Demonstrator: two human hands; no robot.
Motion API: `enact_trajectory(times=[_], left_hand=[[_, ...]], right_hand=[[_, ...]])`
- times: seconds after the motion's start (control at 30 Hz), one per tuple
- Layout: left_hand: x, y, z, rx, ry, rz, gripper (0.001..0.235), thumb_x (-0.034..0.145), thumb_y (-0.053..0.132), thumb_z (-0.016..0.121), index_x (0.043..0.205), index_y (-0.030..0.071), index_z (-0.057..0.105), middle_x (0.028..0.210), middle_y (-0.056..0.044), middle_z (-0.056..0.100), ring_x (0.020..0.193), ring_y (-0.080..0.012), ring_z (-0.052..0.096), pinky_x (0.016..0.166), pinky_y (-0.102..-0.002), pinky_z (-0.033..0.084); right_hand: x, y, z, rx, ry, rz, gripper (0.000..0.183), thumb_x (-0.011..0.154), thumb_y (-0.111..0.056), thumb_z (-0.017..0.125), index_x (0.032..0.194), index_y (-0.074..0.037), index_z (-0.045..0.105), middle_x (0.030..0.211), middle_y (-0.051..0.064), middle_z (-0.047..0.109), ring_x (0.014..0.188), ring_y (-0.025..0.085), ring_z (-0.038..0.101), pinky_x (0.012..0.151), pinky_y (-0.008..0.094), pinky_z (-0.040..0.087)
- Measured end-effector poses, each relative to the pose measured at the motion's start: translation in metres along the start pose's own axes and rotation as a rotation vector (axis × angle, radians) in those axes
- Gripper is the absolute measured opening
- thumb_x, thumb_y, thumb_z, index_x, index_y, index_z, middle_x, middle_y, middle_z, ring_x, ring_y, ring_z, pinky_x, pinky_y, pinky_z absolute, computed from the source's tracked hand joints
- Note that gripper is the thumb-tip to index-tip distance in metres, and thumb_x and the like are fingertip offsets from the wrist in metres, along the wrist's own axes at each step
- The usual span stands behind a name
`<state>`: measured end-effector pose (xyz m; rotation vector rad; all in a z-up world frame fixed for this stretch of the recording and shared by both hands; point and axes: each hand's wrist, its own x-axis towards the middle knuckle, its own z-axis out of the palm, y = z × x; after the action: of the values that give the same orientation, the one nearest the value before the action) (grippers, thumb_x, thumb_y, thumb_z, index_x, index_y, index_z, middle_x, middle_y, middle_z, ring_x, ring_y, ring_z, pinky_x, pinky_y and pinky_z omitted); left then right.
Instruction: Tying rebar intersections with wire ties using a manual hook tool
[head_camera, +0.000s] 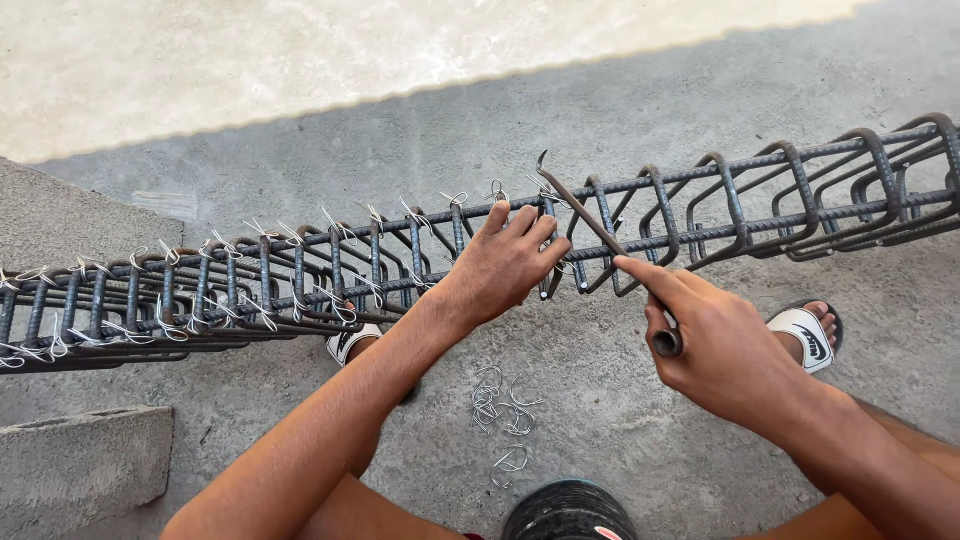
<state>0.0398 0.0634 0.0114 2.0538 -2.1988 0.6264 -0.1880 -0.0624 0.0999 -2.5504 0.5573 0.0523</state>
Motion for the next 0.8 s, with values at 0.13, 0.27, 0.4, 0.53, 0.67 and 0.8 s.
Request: enact_trajectory(times=[0.13,0.27,0.4,0.53,0.67,0.8], left_hand=[[-0.003,0.001,0.014,0.056,0.128,0.009,0.025,0.07,0.01,0.075,0.09,0.018,0.062,0.092,-0.005,0.056,0.09,-0.0249,0.054,0.09,-0.044,0.036],[0.0,0.001,0.018,0.055,0.13,0.008,0.017,0.079,0.014,0.074,0.091,0.017,0.063,0.094,-0.006,0.056,0.091,-0.025,0.054,0.09,-0.043,0.035],[0.0,0.002,0.016,0.071,0.108,-0.022,0.014,0.082,0.014,0.074,0.092,0.017,0.063,0.092,-0.004,0.058,0.089,-0.0235,0.055,0.091,-0.044,0.035],[0.003,0.0,0.016,0.064,0.115,-0.053,0.014,0.079,0.013,0.07,0.088,0.017,0.06,0.087,-0.004,0.057,0.086,-0.0233,0.055,0.092,-0.043,0.035],[0.003,-0.002,0.022,0.063,0.143,-0.061,0.014,0.076,0.012,0.07,0.086,0.016,0.061,0.084,-0.004,0.058,0.087,-0.0235,0.056,0.092,-0.045,0.034],[0.006,-0.005,0.024,0.043,0.17,-0.058,0.013,0.075,0.01,0.068,0.084,0.016,0.062,0.081,-0.004,0.058,0.084,-0.0237,0.056,0.09,-0.044,0.035]], right_hand=[[0.011,-0.005,0.025,-0.014,0.113,0.016,0.041,0.092,-0.018,0.057,0.131,-0.026,0.064,0.094,0.007,0.066,0.08,0.043,0.07,0.065,0.056,0.059],[0.033,0.012,0.058,-0.114,0.143,0.022,0.041,0.087,-0.033,0.069,0.128,-0.031,0.065,0.102,0.005,0.063,0.075,0.044,0.072,0.068,0.057,0.06],[0.071,0.026,0.091,-0.241,0.18,-0.038,0.043,0.084,-0.03,0.074,0.126,-0.026,0.064,0.107,0.006,0.058,0.07,0.045,0.074,0.066,0.057,0.06],[0.09,0.035,0.108,-0.34,0.292,-0.147,0.032,0.085,-0.034,0.073,0.11,-0.016,0.065,0.103,0.008,0.057,0.064,0.042,0.072,0.068,0.052,0.06],[0.09,0.021,0.098,-0.522,0.284,-0.171,0.028,0.087,-0.036,0.071,0.104,-0.015,0.063,0.104,0.004,0.055,0.064,0.036,0.074,0.069,0.046,0.061],[0.088,0.014,0.089,-0.568,0.218,-0.148,0.028,0.087,-0.035,0.07,0.101,-0.014,0.059,0.103,0.005,0.051,0.062,0.04,0.074,0.065,0.048,0.06]])
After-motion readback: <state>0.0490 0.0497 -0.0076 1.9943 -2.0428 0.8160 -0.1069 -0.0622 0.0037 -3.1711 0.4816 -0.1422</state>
